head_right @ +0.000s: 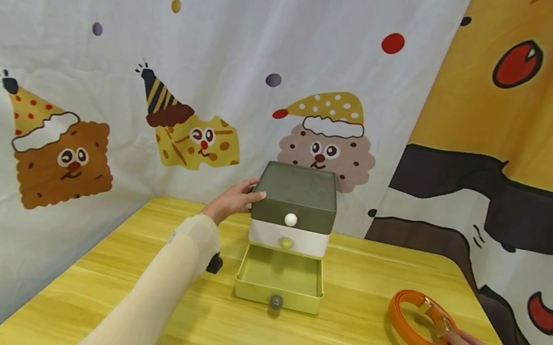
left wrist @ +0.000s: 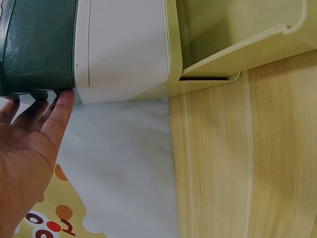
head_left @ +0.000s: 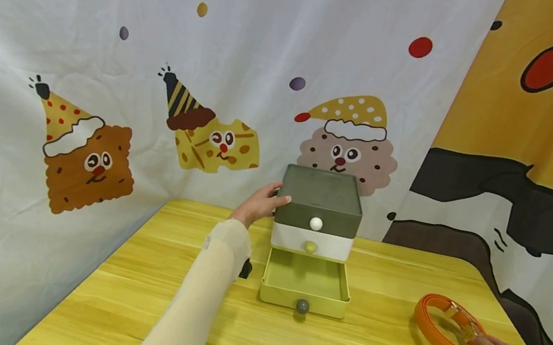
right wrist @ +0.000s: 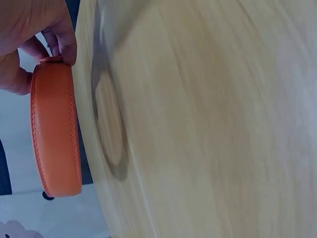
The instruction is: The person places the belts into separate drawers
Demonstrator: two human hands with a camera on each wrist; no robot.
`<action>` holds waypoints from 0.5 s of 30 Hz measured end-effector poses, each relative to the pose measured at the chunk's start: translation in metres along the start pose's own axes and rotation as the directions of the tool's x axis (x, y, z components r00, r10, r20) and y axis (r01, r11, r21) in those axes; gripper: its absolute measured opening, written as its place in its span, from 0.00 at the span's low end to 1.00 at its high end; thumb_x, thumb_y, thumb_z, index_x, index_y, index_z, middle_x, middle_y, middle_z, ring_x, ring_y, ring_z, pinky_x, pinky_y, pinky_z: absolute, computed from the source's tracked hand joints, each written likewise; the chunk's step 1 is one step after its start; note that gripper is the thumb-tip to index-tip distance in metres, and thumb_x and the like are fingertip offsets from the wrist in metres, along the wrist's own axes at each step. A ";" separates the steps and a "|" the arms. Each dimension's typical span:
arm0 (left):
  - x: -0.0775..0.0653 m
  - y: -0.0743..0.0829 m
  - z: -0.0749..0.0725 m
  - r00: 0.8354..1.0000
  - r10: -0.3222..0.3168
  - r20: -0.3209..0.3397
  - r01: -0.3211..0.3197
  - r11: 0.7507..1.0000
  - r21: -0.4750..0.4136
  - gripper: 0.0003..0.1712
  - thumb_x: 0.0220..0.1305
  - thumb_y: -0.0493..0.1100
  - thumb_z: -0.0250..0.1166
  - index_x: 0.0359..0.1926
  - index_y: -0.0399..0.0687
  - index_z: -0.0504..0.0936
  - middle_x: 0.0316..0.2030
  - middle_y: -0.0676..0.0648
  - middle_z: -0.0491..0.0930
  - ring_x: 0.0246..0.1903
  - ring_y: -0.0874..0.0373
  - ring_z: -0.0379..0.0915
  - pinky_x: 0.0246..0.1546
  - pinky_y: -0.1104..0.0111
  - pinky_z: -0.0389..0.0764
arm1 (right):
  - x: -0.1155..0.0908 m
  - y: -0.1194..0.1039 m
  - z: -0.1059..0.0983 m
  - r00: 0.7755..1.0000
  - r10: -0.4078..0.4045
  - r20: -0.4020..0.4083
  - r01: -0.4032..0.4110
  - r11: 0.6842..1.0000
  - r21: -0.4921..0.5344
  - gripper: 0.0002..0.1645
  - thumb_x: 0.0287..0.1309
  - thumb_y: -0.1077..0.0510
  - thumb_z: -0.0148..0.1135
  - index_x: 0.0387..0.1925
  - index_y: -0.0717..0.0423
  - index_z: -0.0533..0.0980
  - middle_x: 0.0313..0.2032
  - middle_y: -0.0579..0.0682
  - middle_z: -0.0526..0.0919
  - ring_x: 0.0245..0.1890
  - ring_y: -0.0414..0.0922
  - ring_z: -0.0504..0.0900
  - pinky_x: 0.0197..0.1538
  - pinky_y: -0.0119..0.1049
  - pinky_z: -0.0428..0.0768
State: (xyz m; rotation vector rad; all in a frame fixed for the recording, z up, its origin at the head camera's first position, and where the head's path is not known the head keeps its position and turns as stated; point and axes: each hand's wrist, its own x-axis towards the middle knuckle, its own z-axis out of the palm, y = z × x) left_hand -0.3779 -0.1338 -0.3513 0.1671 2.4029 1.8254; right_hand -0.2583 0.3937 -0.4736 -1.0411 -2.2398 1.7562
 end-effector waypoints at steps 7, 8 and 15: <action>0.002 0.000 0.000 1.000 0.008 -0.005 -0.008 1.000 0.000 0.41 0.72 0.54 0.60 0.79 0.55 0.53 0.77 0.42 0.48 0.72 0.46 0.55 0.64 0.51 0.70 | -0.008 -0.006 0.010 0.998 -0.058 0.026 0.059 0.997 -0.043 0.32 0.54 0.52 0.70 0.50 0.77 0.77 0.19 0.34 0.75 0.19 0.31 0.74 0.24 0.32 0.81; 0.002 0.000 0.000 1.000 0.006 -0.006 -0.006 1.000 -0.002 0.41 0.72 0.54 0.61 0.78 0.55 0.53 0.77 0.42 0.48 0.72 0.46 0.55 0.64 0.51 0.70 | -0.010 -0.007 0.012 0.998 -0.064 0.022 0.065 0.996 -0.057 0.33 0.55 0.52 0.70 0.50 0.78 0.77 0.19 0.34 0.75 0.19 0.31 0.74 0.24 0.32 0.80; 0.002 -0.001 0.000 1.000 0.000 -0.003 0.000 1.000 0.009 0.41 0.72 0.54 0.61 0.79 0.56 0.53 0.77 0.43 0.48 0.72 0.46 0.55 0.64 0.51 0.70 | -0.025 -0.016 0.021 0.991 -0.132 0.001 0.129 0.968 -0.213 0.37 0.56 0.47 0.68 0.55 0.74 0.76 0.26 0.45 0.81 0.41 0.49 0.74 0.33 0.32 0.70</action>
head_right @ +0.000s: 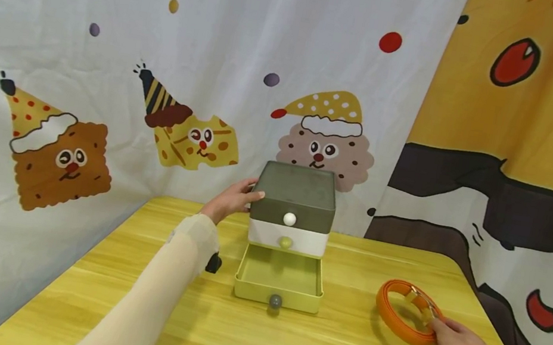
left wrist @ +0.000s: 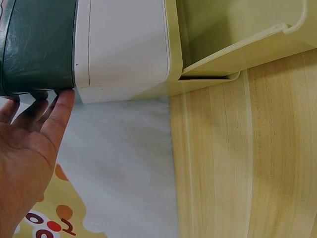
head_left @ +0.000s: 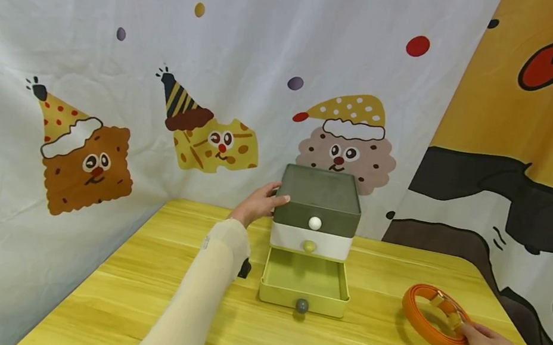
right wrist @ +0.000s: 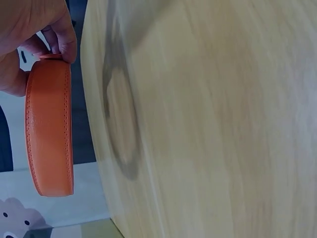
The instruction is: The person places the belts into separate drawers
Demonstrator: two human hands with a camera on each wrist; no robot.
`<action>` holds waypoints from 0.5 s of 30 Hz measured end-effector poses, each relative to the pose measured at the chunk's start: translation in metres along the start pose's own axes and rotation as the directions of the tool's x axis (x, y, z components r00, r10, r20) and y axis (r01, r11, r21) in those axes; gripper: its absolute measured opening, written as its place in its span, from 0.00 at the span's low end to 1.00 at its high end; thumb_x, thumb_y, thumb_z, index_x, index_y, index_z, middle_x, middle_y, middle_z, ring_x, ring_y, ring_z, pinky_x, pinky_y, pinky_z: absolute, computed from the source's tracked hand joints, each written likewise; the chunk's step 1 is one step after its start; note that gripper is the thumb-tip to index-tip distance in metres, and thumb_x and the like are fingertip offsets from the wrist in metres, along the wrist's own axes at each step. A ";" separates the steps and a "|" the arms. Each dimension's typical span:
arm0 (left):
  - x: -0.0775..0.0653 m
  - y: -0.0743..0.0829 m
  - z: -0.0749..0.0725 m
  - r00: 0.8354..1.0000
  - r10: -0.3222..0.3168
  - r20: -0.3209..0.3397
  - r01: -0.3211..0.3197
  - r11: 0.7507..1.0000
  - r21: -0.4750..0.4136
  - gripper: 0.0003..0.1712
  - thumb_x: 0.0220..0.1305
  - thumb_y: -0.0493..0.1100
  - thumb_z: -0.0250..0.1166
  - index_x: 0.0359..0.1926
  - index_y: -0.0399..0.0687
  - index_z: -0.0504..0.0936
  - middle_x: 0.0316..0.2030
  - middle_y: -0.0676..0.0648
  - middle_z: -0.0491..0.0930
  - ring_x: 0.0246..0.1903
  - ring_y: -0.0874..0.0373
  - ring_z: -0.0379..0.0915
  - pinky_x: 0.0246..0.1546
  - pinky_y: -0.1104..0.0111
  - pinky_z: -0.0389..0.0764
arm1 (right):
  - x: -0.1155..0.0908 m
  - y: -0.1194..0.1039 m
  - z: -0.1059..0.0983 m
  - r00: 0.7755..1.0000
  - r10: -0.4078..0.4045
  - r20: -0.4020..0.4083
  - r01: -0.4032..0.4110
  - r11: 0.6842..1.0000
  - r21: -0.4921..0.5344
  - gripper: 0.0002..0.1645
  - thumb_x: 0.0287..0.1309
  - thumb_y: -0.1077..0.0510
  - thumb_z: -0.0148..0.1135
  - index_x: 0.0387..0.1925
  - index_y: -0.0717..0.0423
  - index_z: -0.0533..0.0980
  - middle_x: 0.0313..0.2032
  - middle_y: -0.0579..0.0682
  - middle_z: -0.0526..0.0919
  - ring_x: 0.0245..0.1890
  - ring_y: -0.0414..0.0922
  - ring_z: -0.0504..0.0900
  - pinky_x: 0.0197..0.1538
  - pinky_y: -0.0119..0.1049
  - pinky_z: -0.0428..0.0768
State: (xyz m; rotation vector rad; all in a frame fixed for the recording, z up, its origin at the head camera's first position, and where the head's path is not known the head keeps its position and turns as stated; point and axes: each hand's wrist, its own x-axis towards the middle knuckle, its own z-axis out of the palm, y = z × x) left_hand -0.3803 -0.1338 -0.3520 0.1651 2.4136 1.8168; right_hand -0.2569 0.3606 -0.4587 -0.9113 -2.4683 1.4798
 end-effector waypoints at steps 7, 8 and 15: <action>-0.001 0.000 0.001 1.000 -0.001 0.001 0.001 1.000 -0.004 0.41 0.72 0.54 0.61 0.79 0.56 0.53 0.77 0.43 0.48 0.72 0.46 0.55 0.64 0.51 0.69 | -0.007 -0.013 0.009 0.998 -0.058 0.026 0.059 0.997 -0.050 0.37 0.54 0.46 0.69 0.56 0.72 0.76 0.26 0.44 0.84 0.38 0.47 0.76 0.30 0.31 0.72; -0.001 0.000 0.001 1.000 -0.002 0.001 0.002 1.000 -0.006 0.41 0.72 0.54 0.61 0.79 0.56 0.53 0.77 0.43 0.48 0.72 0.46 0.54 0.64 0.51 0.69 | -0.008 -0.014 0.011 0.998 -0.064 0.030 0.065 0.997 -0.052 0.37 0.54 0.46 0.69 0.56 0.71 0.76 0.25 0.43 0.84 0.35 0.44 0.76 0.29 0.30 0.72; 0.000 -0.001 0.001 1.000 0.004 -0.003 -0.004 1.000 -0.009 0.41 0.72 0.54 0.60 0.79 0.56 0.53 0.77 0.43 0.48 0.72 0.46 0.54 0.64 0.51 0.69 | -0.017 -0.024 0.024 0.989 -0.137 0.057 0.139 0.990 -0.035 0.35 0.54 0.49 0.70 0.56 0.71 0.77 0.25 0.42 0.85 0.26 0.33 0.75 0.26 0.29 0.74</action>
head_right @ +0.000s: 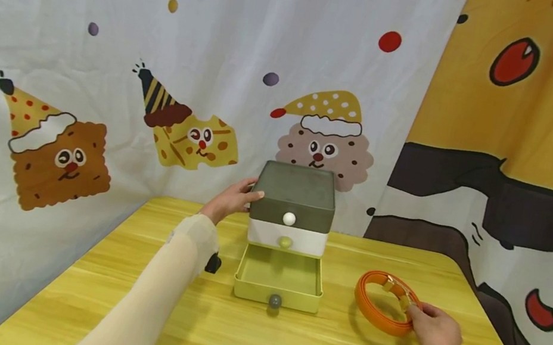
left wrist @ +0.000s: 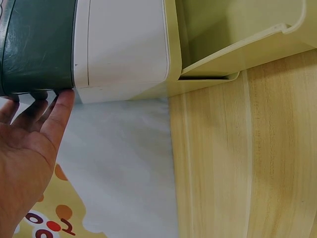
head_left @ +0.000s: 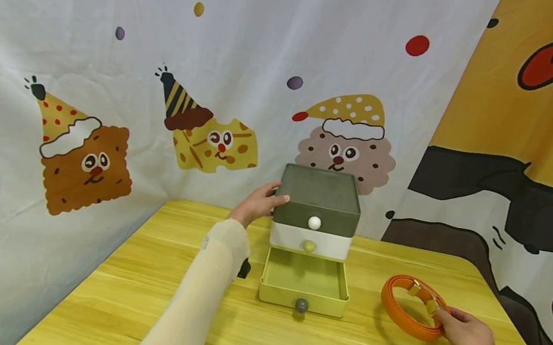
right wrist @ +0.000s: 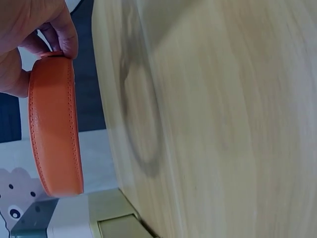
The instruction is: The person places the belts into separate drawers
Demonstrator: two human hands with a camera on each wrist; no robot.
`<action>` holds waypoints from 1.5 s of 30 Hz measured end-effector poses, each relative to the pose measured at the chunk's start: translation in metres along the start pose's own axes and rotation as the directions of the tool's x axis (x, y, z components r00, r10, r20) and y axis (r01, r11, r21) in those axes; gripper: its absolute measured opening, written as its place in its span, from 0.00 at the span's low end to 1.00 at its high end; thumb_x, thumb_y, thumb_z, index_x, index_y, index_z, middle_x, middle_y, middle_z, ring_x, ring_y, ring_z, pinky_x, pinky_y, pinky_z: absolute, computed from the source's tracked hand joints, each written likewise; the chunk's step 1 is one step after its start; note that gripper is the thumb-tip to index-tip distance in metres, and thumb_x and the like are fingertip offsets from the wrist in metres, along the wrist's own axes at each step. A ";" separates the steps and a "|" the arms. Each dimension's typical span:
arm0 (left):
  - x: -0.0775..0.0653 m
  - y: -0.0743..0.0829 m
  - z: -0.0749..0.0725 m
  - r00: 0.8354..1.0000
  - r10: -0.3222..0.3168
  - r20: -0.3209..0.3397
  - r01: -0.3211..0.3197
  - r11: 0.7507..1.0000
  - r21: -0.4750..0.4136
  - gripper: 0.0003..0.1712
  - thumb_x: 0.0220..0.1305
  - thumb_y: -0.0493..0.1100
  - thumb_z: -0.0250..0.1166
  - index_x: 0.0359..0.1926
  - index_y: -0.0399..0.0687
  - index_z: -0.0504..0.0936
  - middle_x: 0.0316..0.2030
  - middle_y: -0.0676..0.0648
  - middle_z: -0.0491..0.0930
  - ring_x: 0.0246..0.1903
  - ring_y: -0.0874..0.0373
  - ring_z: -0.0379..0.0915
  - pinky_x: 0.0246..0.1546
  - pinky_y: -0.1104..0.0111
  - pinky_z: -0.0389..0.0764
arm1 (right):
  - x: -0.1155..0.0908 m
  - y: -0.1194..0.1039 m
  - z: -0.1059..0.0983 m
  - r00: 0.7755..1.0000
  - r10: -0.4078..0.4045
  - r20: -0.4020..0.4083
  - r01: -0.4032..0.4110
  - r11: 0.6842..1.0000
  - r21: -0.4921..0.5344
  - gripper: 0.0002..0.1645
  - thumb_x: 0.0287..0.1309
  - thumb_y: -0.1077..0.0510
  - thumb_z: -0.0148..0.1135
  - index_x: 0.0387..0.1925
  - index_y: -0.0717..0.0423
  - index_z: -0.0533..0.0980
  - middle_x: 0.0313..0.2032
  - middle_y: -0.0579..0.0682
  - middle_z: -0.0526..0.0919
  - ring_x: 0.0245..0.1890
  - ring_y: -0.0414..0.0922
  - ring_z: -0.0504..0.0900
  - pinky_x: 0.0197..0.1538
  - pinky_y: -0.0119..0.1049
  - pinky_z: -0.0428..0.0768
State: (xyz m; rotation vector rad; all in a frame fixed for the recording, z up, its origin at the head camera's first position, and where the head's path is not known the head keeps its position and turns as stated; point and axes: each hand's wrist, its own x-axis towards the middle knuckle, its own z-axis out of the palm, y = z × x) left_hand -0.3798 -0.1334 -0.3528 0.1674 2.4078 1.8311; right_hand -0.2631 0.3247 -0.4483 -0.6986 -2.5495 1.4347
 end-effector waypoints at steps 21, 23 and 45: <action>0.001 0.002 0.003 1.000 0.002 0.004 -0.002 1.000 -0.012 0.40 0.72 0.53 0.61 0.78 0.55 0.53 0.77 0.43 0.49 0.72 0.46 0.55 0.65 0.50 0.68 | -0.019 -0.030 0.022 0.995 -0.092 0.044 0.092 0.996 -0.007 0.29 0.53 0.52 0.68 0.53 0.69 0.79 0.31 0.49 0.85 0.31 0.44 0.78 0.29 0.32 0.76; 0.001 0.002 0.003 1.000 0.002 0.007 -0.002 1.000 -0.011 0.41 0.72 0.53 0.61 0.79 0.55 0.53 0.77 0.43 0.48 0.72 0.46 0.54 0.65 0.50 0.68 | -0.021 -0.033 0.023 0.994 -0.097 0.041 0.098 0.995 -0.004 0.29 0.53 0.53 0.68 0.53 0.69 0.79 0.32 0.50 0.85 0.31 0.44 0.78 0.28 0.32 0.77; -0.002 0.002 0.000 1.000 0.007 0.016 -0.007 1.000 0.008 0.40 0.73 0.53 0.59 0.79 0.56 0.52 0.77 0.44 0.46 0.73 0.47 0.51 0.65 0.50 0.68 | -0.037 -0.064 0.050 0.981 -0.184 0.065 0.187 0.981 -0.050 0.26 0.56 0.52 0.66 0.51 0.67 0.80 0.42 0.62 0.84 0.39 0.54 0.78 0.31 0.35 0.75</action>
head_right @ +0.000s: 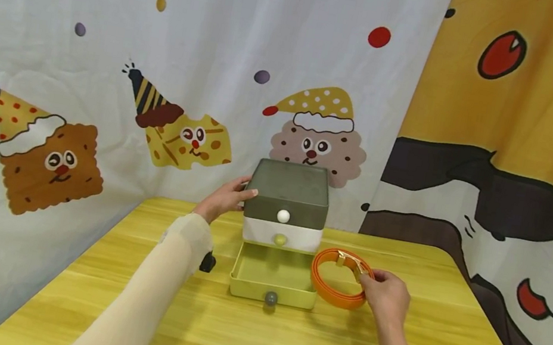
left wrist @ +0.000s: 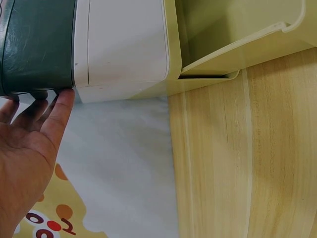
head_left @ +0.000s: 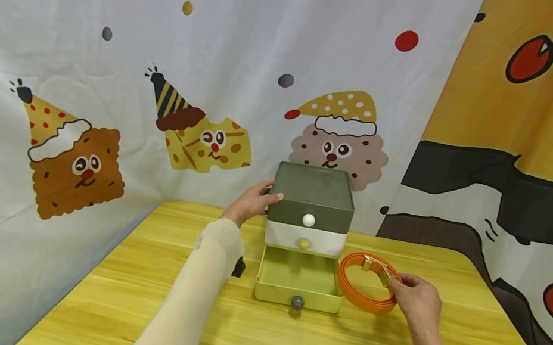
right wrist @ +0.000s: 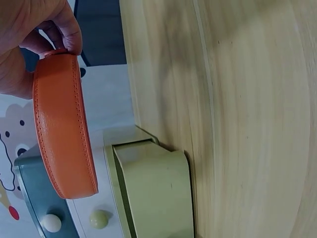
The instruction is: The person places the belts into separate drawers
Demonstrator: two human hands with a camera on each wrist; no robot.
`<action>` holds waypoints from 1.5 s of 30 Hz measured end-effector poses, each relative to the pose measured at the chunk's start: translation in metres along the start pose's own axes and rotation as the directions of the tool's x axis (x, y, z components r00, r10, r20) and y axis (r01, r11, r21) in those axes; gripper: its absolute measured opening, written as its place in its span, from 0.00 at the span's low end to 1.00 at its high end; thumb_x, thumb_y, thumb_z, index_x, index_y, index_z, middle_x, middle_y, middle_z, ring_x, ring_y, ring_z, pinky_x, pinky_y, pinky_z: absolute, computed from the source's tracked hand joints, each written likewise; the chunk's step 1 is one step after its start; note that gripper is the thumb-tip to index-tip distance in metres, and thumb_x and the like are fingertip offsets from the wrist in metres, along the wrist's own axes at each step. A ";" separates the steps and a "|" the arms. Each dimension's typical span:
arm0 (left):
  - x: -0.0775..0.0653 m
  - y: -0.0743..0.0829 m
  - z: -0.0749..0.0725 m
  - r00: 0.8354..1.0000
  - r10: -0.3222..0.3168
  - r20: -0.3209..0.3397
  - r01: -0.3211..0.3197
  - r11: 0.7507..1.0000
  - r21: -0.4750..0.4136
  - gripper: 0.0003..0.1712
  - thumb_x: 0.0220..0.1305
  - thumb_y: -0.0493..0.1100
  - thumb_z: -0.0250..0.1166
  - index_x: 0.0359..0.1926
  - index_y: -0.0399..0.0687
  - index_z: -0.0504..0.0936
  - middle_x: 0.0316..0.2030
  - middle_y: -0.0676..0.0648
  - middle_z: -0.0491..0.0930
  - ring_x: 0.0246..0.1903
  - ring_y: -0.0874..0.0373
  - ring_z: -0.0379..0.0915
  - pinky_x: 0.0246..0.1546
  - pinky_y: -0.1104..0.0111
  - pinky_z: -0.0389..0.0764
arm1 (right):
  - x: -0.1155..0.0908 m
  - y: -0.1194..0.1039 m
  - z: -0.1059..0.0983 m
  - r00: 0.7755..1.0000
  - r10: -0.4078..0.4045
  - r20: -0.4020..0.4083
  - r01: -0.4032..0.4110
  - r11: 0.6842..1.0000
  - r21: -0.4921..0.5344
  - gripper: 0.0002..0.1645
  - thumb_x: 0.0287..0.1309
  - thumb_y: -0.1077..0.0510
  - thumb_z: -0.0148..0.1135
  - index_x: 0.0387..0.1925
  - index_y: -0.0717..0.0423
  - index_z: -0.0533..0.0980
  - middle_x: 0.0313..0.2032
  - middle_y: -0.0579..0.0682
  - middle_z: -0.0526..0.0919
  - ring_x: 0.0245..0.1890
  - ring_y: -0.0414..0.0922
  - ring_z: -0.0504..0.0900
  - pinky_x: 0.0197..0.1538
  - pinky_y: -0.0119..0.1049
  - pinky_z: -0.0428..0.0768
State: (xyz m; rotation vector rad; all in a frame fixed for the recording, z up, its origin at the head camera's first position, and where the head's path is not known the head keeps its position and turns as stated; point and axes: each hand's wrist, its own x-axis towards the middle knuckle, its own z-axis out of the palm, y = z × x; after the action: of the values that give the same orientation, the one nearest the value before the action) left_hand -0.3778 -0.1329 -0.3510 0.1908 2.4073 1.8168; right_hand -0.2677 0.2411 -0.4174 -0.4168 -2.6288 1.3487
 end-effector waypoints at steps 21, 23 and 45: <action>0.000 -0.001 -0.002 1.000 0.000 0.005 0.000 1.000 0.003 0.41 0.73 0.54 0.60 0.79 0.57 0.52 0.77 0.45 0.46 0.74 0.48 0.50 0.65 0.51 0.68 | -0.006 -0.022 0.023 0.996 -0.055 0.070 0.053 0.998 0.023 0.27 0.57 0.51 0.66 0.51 0.67 0.80 0.40 0.60 0.85 0.37 0.52 0.79 0.31 0.36 0.77; 0.000 -0.002 -0.003 1.000 0.001 0.007 -0.001 1.000 0.005 0.41 0.73 0.55 0.60 0.79 0.57 0.52 0.78 0.45 0.46 0.74 0.49 0.49 0.65 0.50 0.68 | -0.007 -0.024 0.026 0.996 -0.061 0.069 0.060 0.998 0.021 0.26 0.57 0.52 0.66 0.50 0.67 0.80 0.39 0.59 0.85 0.37 0.52 0.79 0.32 0.36 0.76; 0.001 -0.001 0.001 1.000 -0.014 -0.008 0.014 1.000 0.001 0.41 0.72 0.54 0.60 0.79 0.58 0.52 0.77 0.45 0.46 0.73 0.48 0.51 0.65 0.51 0.68 | -0.014 -0.042 0.060 0.991 -0.105 0.083 0.105 0.994 0.003 0.19 0.54 0.55 0.65 0.43 0.66 0.83 0.34 0.55 0.86 0.33 0.50 0.80 0.30 0.36 0.76</action>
State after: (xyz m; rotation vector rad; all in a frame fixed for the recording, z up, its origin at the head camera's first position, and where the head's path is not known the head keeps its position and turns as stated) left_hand -0.3786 -0.1325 -0.3522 0.1670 2.4092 1.8138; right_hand -0.2778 0.1668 -0.4184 -0.2232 -2.6764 1.3586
